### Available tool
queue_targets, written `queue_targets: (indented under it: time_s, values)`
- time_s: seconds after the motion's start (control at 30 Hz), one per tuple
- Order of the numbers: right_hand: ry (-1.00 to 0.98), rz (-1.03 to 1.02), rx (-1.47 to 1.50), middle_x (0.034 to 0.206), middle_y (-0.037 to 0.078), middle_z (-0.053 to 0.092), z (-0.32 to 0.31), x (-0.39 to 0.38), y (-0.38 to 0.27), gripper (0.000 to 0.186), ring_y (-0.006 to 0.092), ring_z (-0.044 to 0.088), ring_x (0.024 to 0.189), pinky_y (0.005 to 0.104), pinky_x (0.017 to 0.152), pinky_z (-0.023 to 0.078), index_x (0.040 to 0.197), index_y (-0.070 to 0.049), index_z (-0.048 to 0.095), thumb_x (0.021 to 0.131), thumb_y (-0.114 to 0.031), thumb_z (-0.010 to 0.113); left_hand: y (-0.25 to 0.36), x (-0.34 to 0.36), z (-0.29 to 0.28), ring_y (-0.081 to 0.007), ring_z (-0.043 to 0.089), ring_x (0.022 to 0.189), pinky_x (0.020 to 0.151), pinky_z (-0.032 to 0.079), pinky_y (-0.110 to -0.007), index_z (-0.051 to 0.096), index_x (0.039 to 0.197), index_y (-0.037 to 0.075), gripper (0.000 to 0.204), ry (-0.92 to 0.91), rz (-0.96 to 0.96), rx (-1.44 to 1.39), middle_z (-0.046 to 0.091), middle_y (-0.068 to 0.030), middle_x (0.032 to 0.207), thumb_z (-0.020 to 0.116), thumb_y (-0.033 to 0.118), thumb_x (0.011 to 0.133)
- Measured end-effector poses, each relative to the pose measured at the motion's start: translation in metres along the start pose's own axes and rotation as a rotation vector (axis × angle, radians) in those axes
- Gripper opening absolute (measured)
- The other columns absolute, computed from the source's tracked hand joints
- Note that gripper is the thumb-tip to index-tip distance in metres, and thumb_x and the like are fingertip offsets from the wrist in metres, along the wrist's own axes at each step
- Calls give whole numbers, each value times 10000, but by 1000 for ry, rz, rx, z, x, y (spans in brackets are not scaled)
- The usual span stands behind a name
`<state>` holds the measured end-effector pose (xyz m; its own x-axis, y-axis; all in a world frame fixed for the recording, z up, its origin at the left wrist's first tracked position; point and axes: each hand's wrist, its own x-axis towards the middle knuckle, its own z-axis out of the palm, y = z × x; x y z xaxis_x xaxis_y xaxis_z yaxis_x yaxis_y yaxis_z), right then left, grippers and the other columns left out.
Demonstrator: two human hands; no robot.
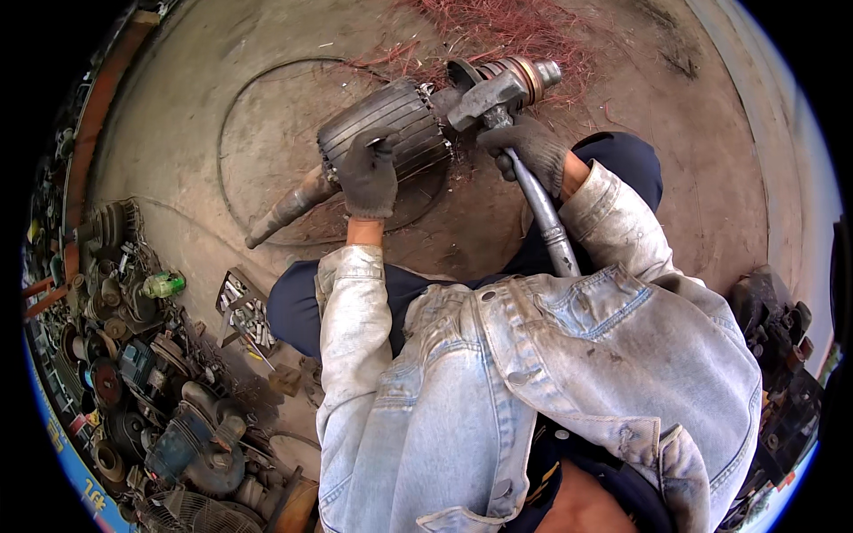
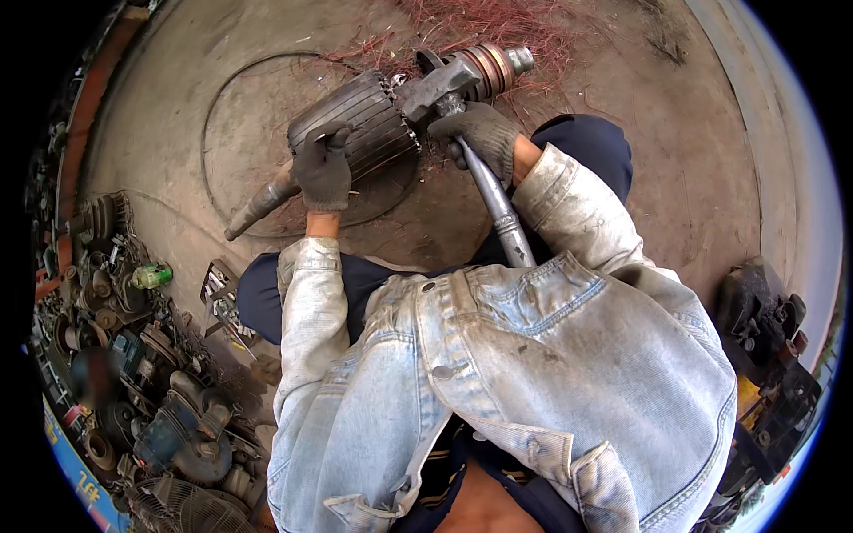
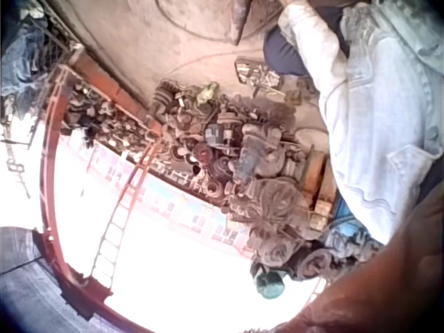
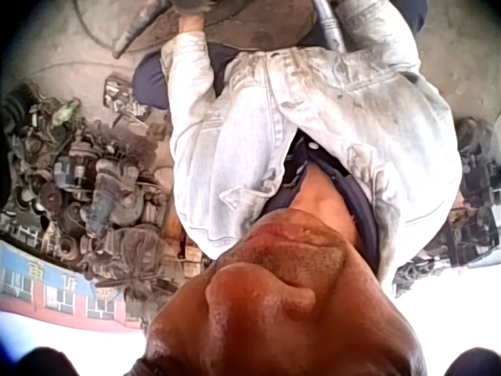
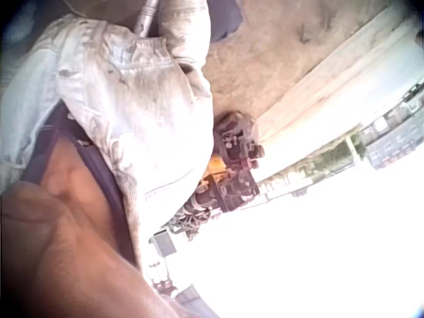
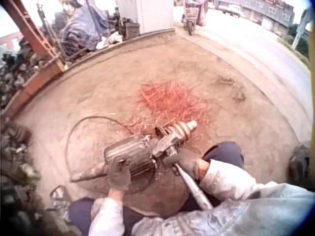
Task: The person sits on the ground and uses a hammer to repeatedly strike a cylindrical motor component, likely to dislodge or adjust internal parts. The person holds the component with one hand and strikes it with the other.
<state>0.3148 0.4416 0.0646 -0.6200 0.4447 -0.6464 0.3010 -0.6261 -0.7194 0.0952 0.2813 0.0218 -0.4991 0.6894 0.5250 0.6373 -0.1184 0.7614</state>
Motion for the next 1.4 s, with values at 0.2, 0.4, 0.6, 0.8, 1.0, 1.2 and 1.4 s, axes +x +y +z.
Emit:
queue_targets:
  time_s: [0.2,0.4,0.6,0.8,1.0,1.2,1.4]
  values:
    - [85,102,-3,615,38,594,-31,28,16,174,138,549,463,289,418,446,862,-34,661,918,-175,746,14,24,-2,-77,649,705,607,517,-244,678,1086,30,105,171,-311,-242,761,-56,954,711,89,1007]
    - [48,121,-65,636,9,585,-4,17,4,192,94,549,477,244,420,443,949,-37,629,915,-176,756,-2,17,15,-81,660,727,647,528,-247,713,1035,5,53,64,-435,-356,752,-55,897,703,40,997]
    - [11,123,-152,670,20,591,-10,30,5,207,107,568,492,258,432,465,958,-20,631,909,-174,762,-17,22,34,-92,664,722,653,533,-255,712,1048,3,56,13,-403,-284,739,-45,879,687,25,1003]
    - [2,123,-125,680,15,589,-16,38,5,200,106,571,493,255,438,471,970,-29,628,912,-171,754,-19,27,44,-91,656,715,645,529,-255,713,1056,9,61,-24,-383,-221,739,-48,885,678,17,1007]
    - [22,97,-114,654,32,594,-13,44,7,193,131,573,485,279,419,455,841,-37,648,855,-187,769,-24,26,46,-86,641,695,631,513,-249,716,1054,11,61,-55,-411,-214,738,-40,870,685,35,1008]
    - [-10,105,-121,656,32,593,-9,45,10,202,132,566,481,279,417,449,903,-31,659,860,-193,771,-25,20,47,-80,639,688,630,511,-247,726,1056,26,68,14,-361,-193,729,-30,813,706,51,996]
    - [-23,100,-116,663,33,592,-4,38,8,197,131,565,487,276,417,446,896,-34,653,863,-188,770,-25,12,43,-73,623,687,624,506,-244,729,1046,28,60,10,-313,-151,731,-27,825,699,44,996]
